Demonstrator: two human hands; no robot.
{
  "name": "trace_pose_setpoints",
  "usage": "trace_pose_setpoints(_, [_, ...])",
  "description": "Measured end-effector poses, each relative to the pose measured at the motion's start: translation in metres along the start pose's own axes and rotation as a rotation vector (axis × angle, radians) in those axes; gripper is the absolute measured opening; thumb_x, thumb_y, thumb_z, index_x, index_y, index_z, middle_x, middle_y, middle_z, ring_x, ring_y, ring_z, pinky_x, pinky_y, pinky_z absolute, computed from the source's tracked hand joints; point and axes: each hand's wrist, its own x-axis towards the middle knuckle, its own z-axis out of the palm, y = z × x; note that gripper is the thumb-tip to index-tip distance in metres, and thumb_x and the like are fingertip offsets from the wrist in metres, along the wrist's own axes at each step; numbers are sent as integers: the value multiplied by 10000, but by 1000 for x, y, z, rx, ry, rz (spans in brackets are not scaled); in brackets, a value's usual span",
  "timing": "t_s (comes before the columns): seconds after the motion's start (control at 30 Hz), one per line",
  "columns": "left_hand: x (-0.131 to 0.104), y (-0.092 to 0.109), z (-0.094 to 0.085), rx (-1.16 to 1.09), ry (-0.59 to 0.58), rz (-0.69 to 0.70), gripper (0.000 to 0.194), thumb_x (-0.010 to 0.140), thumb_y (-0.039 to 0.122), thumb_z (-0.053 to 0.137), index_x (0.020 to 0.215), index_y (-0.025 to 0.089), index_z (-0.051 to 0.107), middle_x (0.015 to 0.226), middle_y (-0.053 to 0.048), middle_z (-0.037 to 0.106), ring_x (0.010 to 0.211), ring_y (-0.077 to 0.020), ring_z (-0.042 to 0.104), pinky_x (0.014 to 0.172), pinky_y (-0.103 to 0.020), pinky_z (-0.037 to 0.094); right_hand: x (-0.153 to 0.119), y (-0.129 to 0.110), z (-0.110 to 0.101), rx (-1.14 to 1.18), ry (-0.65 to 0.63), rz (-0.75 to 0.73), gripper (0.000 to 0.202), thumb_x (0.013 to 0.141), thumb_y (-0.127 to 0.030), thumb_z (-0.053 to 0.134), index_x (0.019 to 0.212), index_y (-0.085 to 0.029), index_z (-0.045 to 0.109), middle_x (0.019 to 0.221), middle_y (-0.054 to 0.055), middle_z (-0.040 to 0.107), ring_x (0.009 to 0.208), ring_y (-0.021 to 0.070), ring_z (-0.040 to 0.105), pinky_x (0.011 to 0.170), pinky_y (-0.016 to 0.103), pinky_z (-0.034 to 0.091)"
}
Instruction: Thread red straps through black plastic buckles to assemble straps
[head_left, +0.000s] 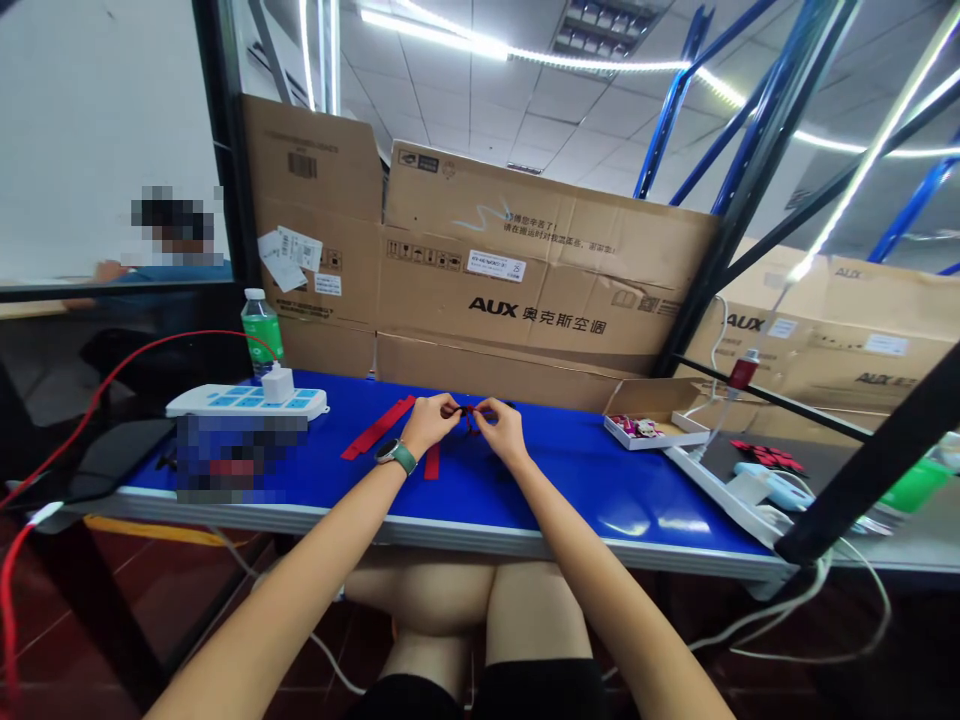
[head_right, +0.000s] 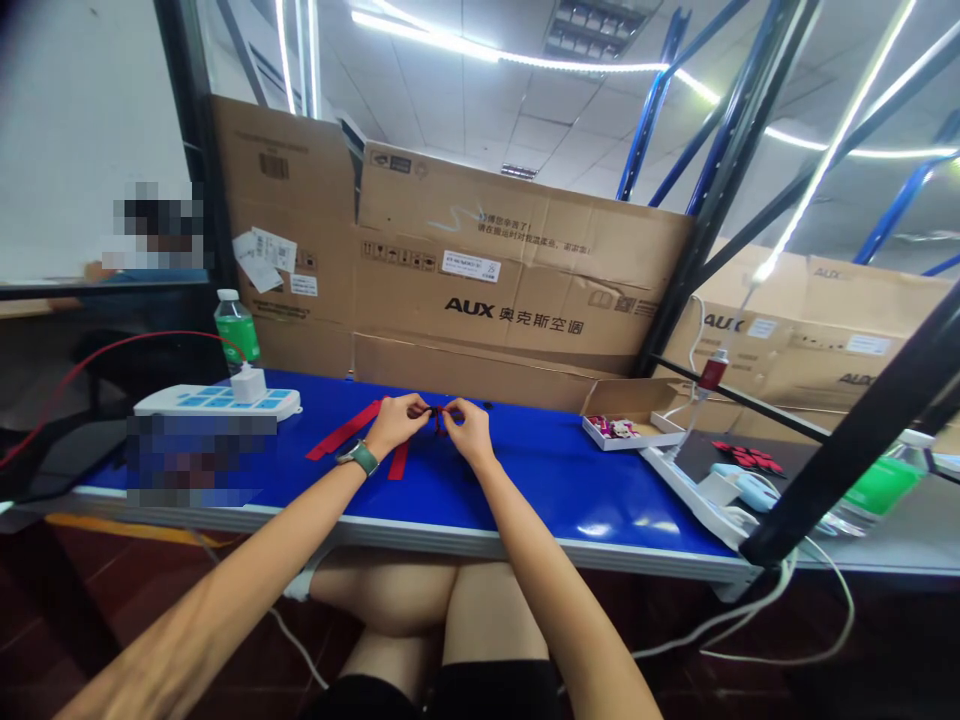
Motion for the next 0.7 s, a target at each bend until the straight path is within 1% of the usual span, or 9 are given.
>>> trace_pose_setpoints(0.13, [0, 2, 0, -29, 4, 37, 80, 825, 214, 640, 829, 175, 709, 775, -34, 756, 706, -169, 716, 692, -259, 566, 0, 3, 3, 58, -51, -30, 193, 858, -337, 597, 952, -218, 717, 908, 42, 759, 777, 201, 719, 734, 301, 585])
trace_pose_setpoints(0.3, [0, 4, -2, -21, 25, 56, 75, 827, 208, 636, 819, 179, 704, 766, -32, 753, 692, -167, 711, 696, -261, 566, 0, -3, -1, 22, 15, -113, 191, 876, -305, 600, 935, -213, 757, 882, 46, 770, 742, 196, 717, 728, 293, 567])
trace_pose_setpoints(0.47, [0, 2, -1, -9, 1, 109, 92, 836, 212, 621, 848, 182, 707, 778, -26, 753, 694, -163, 705, 696, -258, 558, -1, -1, 0, -90, 41, -142, 189, 879, -266, 600, 931, -206, 772, 871, 53, 770, 747, 200, 709, 736, 292, 544])
trace_pose_setpoints(0.57, [0, 1, 0, -5, -21, 140, 104, 846, 225, 612, 860, 179, 704, 790, -30, 751, 706, -164, 703, 700, -257, 553, -1, 1, 0, -164, 15, -171, 186, 885, -241, 594, 936, -199, 769, 865, 63, 766, 762, 201, 704, 748, 286, 527])
trace_pose_setpoints(0.7, [0, 2, -2, 28, -63, 179, 99, 849, 210, 601, 861, 185, 696, 795, -31, 746, 720, -165, 700, 699, -255, 540, -3, -2, 2, -279, -69, -204, 163, 902, -219, 591, 906, -197, 753, 848, 70, 753, 755, 186, 685, 744, 261, 490])
